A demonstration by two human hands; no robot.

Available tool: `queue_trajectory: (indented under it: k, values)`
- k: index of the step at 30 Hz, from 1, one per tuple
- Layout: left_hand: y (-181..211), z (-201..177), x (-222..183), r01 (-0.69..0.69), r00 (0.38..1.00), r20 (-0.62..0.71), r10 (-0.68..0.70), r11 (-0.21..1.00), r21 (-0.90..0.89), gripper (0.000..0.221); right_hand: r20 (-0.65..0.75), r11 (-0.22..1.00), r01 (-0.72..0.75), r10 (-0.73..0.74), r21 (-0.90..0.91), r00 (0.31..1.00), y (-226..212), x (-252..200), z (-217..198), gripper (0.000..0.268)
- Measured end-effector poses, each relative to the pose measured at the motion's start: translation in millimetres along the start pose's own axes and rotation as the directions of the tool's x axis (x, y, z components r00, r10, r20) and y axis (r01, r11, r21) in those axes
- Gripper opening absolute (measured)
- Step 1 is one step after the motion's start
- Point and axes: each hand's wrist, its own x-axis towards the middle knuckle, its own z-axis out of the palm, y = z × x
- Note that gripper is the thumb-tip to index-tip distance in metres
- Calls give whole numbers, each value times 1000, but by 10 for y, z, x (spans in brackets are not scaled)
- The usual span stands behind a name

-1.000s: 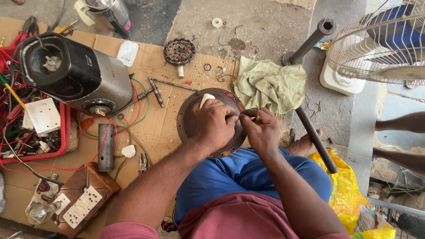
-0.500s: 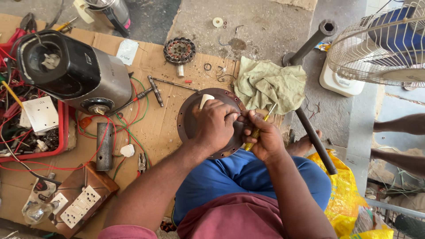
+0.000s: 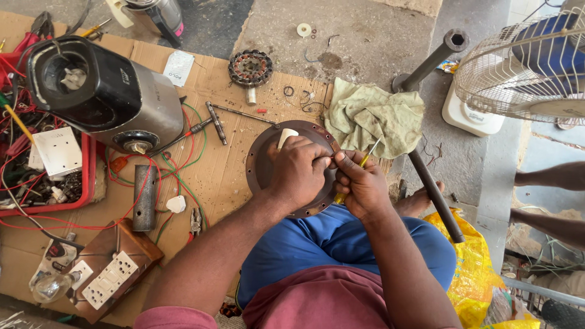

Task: The person sits on the floor and uses a screwdriver to tighten screws on a small white cylindrical component attached to a circular metal plate. They manipulate wires and adjust the component's position while working.

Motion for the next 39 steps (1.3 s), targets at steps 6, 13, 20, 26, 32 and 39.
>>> queue_trajectory:
  k: [6, 13, 20, 26, 32, 39]
  values:
    - [43, -126, -55, -99, 994, -47, 98, 995, -17, 10, -39, 986, 40, -47, -164, 998, -83, -94, 62, 13]
    - [-171, -281, -554, -180, 984, -5, 180, 983, 35, 17, 179, 512, 372, -386, -774, 905, -103, -148, 230, 34]
    - [-458, -306, -768, -166, 985, -55, 162, 983, -75, 12, 526, 12, 637, -553, -771, 647, 45, -169, 557, 34]
    - [-446, -214, -649, -190, 979, -82, 184, 979, -75, 15, 473, -8, 516, -411, -857, 779, -177, -17, 653, 23]
    - [-343, -95, -681, -183, 964, -203, 173, 983, -33, 16, 159, 682, 249, -194, -687, 968, -283, -272, 312, 50]
    - [-295, -121, -662, -178, 945, -302, 126, 973, -151, 16, -156, 920, -57, -5, -387, 988, -254, -655, -128, 22]
